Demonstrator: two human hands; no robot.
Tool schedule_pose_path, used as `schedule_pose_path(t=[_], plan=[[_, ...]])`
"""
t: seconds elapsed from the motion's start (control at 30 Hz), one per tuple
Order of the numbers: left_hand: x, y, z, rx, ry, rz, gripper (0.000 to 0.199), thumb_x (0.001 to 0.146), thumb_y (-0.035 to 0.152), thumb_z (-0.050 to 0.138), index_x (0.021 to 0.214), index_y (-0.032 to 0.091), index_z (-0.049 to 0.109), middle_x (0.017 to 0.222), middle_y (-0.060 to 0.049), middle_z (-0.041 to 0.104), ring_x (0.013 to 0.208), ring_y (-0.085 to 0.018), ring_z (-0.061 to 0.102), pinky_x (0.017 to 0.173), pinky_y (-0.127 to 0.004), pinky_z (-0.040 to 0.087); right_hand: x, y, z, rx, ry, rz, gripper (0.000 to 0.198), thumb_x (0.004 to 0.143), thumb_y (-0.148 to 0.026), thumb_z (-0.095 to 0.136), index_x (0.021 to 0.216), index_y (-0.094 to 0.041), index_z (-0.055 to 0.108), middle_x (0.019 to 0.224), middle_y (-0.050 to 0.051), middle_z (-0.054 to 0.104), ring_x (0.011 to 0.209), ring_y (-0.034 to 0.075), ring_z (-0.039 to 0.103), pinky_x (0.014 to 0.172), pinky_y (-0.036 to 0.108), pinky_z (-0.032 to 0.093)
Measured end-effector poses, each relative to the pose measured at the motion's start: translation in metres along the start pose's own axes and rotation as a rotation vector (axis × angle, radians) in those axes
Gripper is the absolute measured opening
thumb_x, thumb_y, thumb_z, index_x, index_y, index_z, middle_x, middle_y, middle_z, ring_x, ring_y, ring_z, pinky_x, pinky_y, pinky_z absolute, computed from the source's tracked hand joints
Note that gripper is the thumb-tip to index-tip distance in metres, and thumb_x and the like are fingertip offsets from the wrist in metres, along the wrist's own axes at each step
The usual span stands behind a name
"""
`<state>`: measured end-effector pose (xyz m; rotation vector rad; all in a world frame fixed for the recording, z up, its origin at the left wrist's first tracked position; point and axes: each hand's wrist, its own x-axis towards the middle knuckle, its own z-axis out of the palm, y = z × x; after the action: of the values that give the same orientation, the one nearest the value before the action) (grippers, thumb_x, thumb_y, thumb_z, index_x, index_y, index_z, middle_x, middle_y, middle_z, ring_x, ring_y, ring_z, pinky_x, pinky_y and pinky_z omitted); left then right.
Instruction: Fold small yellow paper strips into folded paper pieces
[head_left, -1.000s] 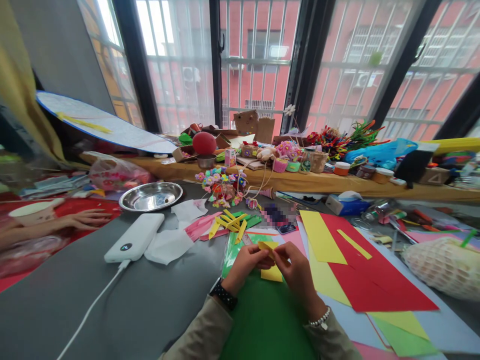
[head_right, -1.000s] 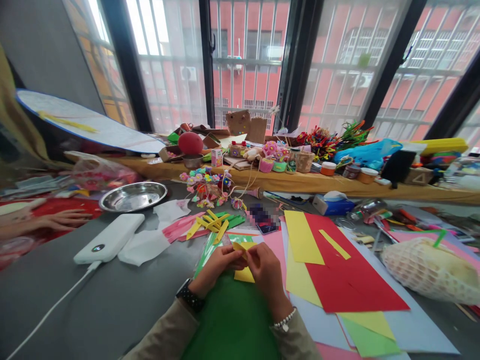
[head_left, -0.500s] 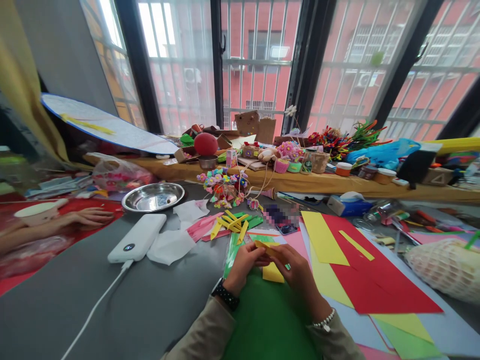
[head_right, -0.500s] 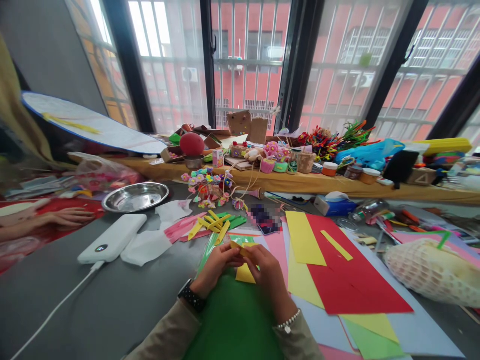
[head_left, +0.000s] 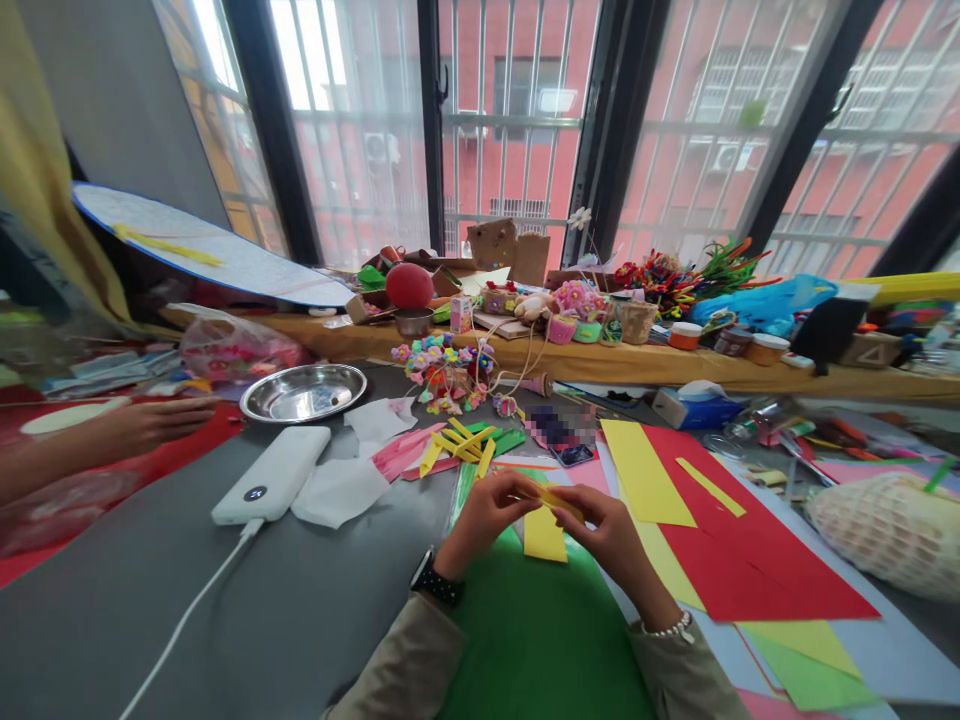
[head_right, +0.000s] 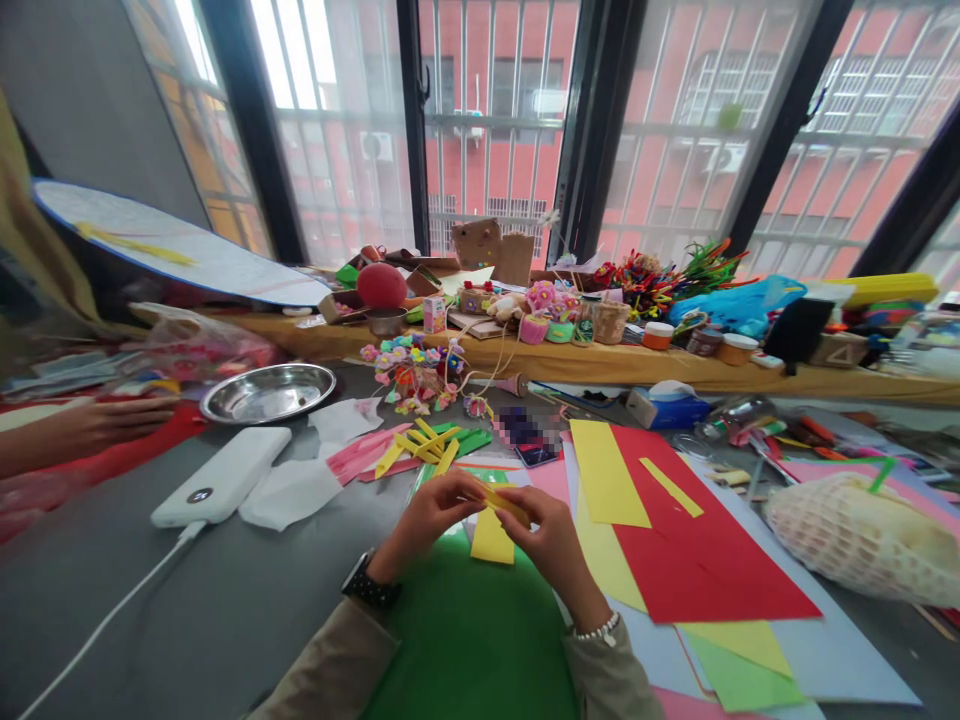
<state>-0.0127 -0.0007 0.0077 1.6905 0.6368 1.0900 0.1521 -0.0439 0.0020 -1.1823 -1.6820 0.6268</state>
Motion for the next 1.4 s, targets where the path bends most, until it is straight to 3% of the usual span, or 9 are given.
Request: schedule_pose_path(t=[0.13, 0.37, 0.6, 0.77, 1.03, 1.4], plan=[[-0.001, 0.003, 0.002, 0.132, 0.093, 0.03, 0.015, 0.064, 0.026, 0.059, 0.069, 0.013, 0.061, 0.07, -0.005, 0.058, 0.066, -0.013, 0.054, 0.06, -0.023, 0.043, 0.0, 0.002, 0.002, 0.223, 0.031, 0.095, 0.033, 0.066, -0.028, 0.057, 0.098, -0.02, 0.05, 0.084, 0.004, 0.059, 0.073, 0.017, 0.058, 0.064, 0.028, 0.048], [-0.003, 0.003, 0.004, 0.123, 0.235, 0.057, 0.016, 0.063, 0.029, 0.059, 0.066, 0.013, 0.062, 0.068, -0.005, 0.06, 0.065, -0.014, 0.055, 0.058, -0.022, 0.043, 0.002, -0.001, 0.003, 0.359, 0.047, 0.204, 0.016, 0.065, -0.028, 0.059, 0.076, -0.016, 0.057, 0.071, 0.001, 0.059, 0.063, 0.014, 0.057, 0.059, 0.025, 0.047], [-0.002, 0.002, 0.004, 0.083, 0.167, 0.009, 0.019, 0.062, 0.03, 0.06, 0.069, 0.013, 0.061, 0.069, -0.005, 0.061, 0.065, -0.014, 0.056, 0.058, -0.022, 0.045, 0.002, -0.001, 0.001, 0.419, 0.114, 0.181, 0.01, 0.063, -0.025, 0.061, 0.067, -0.016, 0.06, 0.073, 0.001, 0.058, 0.063, 0.012, 0.054, 0.06, 0.024, 0.045], [-0.003, 0.004, 0.003, 0.087, 0.2, -0.013, 0.016, 0.061, 0.028, 0.061, 0.064, 0.012, 0.062, 0.064, -0.004, 0.06, 0.059, -0.013, 0.055, 0.053, -0.022, 0.044, 0.003, -0.003, 0.002, 0.469, 0.105, 0.209, 0.009, 0.061, -0.024, 0.063, 0.065, -0.016, 0.06, 0.071, 0.0, 0.058, 0.06, 0.011, 0.055, 0.059, 0.023, 0.045], [-0.003, 0.007, 0.009, -0.094, 0.22, -0.101, 0.017, 0.061, 0.028, 0.061, 0.063, 0.012, 0.058, 0.06, -0.003, 0.059, 0.059, -0.014, 0.059, 0.057, -0.024, 0.048, 0.003, -0.004, 0.007, 0.529, 0.163, 0.255, 0.012, 0.063, -0.028, 0.061, 0.065, -0.016, 0.059, 0.061, 0.0, 0.059, 0.059, 0.012, 0.056, 0.059, 0.025, 0.045], [-0.003, 0.005, 0.011, -0.213, 0.203, -0.16, 0.028, 0.059, 0.028, 0.062, 0.08, 0.011, 0.056, 0.073, -0.005, 0.062, 0.066, -0.016, 0.06, 0.065, -0.028, 0.049, 0.001, -0.004, 0.009, 0.51, 0.196, 0.181, 0.016, 0.063, -0.03, 0.061, 0.07, -0.015, 0.058, 0.068, 0.002, 0.06, 0.063, 0.014, 0.058, 0.06, 0.026, 0.046]])
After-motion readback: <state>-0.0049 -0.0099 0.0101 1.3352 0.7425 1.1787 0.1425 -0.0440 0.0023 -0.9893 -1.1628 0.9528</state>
